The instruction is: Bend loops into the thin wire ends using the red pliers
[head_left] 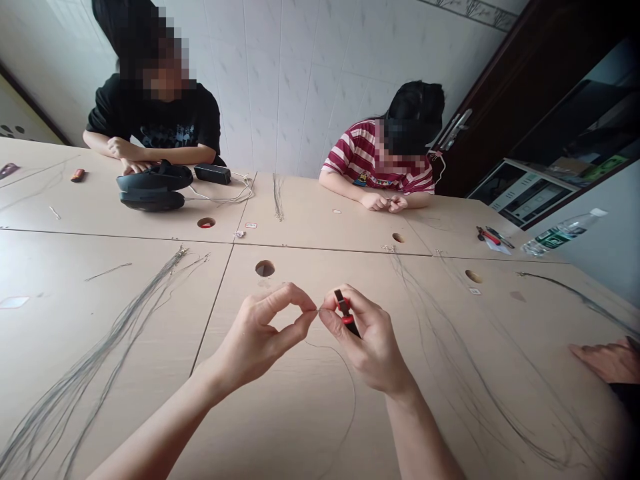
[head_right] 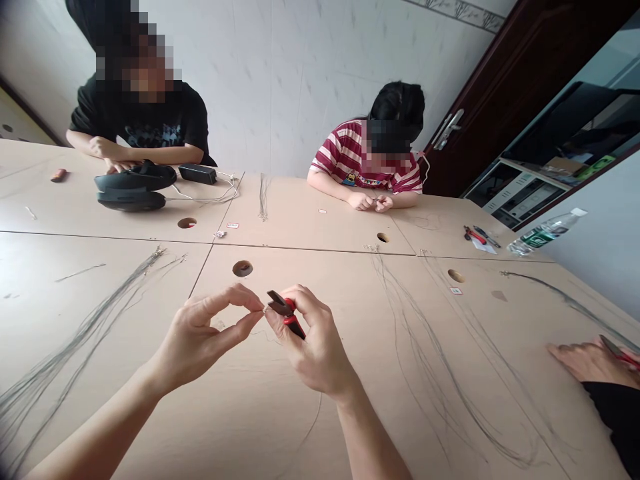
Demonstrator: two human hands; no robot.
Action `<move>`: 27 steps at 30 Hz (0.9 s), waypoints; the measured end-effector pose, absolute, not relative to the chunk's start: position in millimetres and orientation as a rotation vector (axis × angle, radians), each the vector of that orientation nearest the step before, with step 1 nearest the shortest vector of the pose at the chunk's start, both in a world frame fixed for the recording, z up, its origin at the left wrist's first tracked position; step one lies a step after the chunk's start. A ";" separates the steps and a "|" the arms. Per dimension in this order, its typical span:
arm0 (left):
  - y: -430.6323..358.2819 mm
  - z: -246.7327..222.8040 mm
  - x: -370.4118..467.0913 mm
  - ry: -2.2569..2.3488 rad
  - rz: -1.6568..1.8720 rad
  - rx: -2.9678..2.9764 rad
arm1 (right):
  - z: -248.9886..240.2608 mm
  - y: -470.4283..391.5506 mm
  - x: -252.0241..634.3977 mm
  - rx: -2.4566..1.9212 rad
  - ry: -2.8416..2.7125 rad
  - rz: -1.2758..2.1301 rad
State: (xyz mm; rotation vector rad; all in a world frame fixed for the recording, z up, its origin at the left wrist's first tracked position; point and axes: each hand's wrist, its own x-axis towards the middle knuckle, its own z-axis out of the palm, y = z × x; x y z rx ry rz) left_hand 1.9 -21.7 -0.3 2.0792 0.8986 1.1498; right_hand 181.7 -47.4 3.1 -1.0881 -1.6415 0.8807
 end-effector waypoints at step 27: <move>-11.2 14.7 -9.8 0.817 0.711 1.448 | 3.3 -46.5 186.1 -1.092 -1.748 0.805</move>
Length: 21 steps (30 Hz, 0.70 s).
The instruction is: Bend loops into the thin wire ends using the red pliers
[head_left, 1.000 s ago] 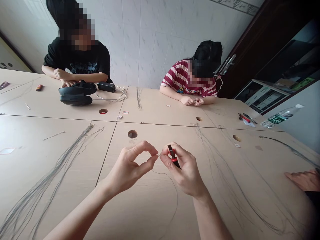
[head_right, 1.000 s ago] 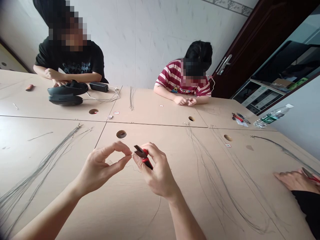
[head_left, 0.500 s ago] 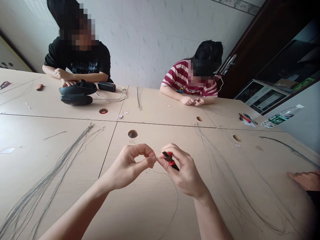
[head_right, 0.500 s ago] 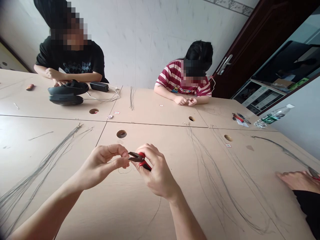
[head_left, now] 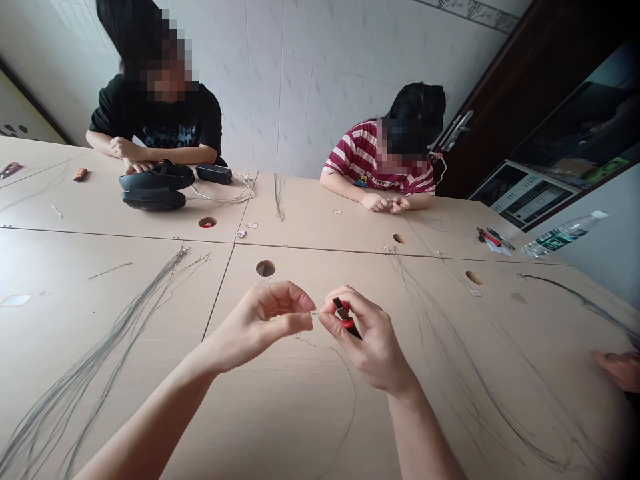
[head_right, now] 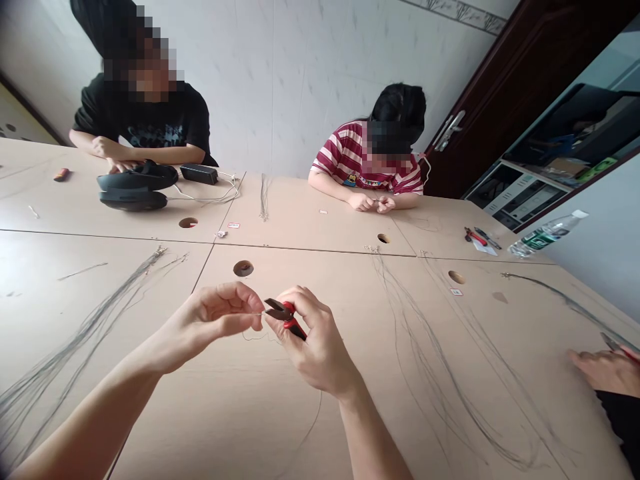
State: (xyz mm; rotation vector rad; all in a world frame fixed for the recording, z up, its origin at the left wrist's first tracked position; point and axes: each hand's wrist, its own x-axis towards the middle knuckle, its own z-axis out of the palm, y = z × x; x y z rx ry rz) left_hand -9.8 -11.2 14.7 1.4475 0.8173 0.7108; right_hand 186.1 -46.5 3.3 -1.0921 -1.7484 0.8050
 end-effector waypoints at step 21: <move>-13.3 12.2 -9.4 0.889 0.739 1.538 | 2.7 -47.2 183.9 -1.107 -1.753 0.854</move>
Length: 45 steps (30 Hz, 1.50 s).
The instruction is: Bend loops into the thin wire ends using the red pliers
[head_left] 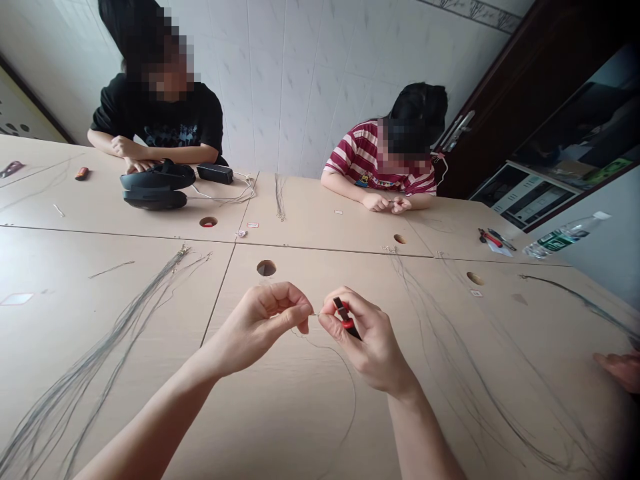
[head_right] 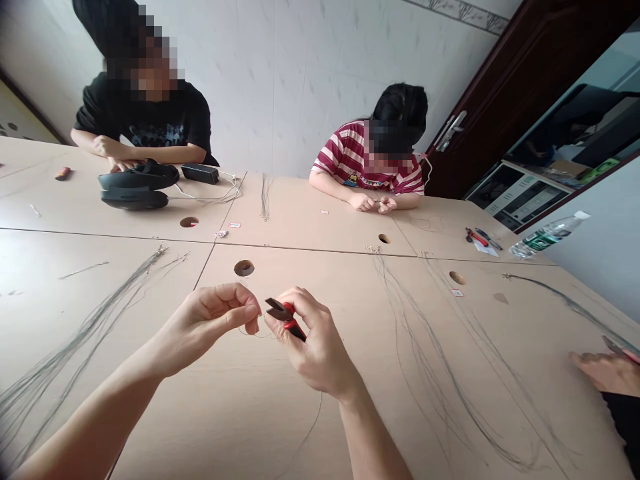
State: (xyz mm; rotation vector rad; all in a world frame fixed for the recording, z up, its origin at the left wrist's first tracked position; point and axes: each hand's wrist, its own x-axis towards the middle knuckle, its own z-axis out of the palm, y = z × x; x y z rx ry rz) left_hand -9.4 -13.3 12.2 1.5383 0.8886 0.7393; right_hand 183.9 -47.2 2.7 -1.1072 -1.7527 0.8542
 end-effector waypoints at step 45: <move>-10.5 -0.6 -7.7 0.897 0.851 1.893 | -3.2 -43.8 185.9 -1.016 -1.837 0.709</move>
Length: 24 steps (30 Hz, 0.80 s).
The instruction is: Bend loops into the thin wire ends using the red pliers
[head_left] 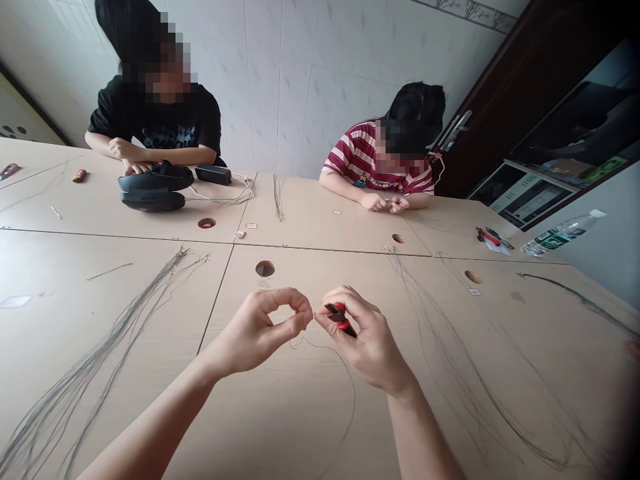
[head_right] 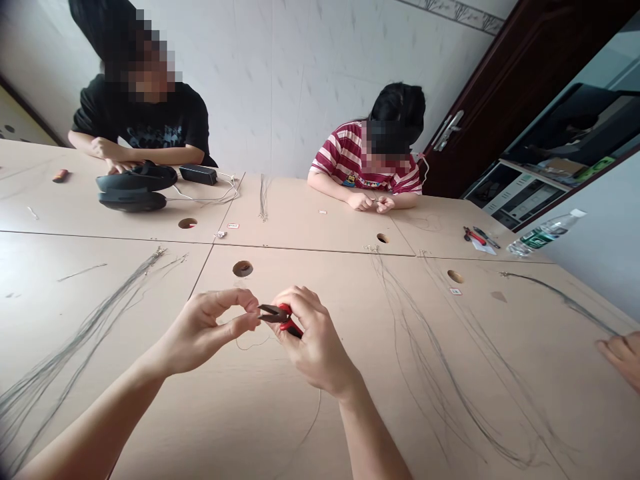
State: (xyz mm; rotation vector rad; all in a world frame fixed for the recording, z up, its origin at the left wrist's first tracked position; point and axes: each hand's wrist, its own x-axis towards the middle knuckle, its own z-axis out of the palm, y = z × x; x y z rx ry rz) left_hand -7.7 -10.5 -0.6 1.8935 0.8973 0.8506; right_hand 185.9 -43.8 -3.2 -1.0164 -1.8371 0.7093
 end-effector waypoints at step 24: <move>-10.4 4.3 -5.1 0.750 0.756 1.312 | -0.2 -44.5 185.9 -1.100 -1.723 0.758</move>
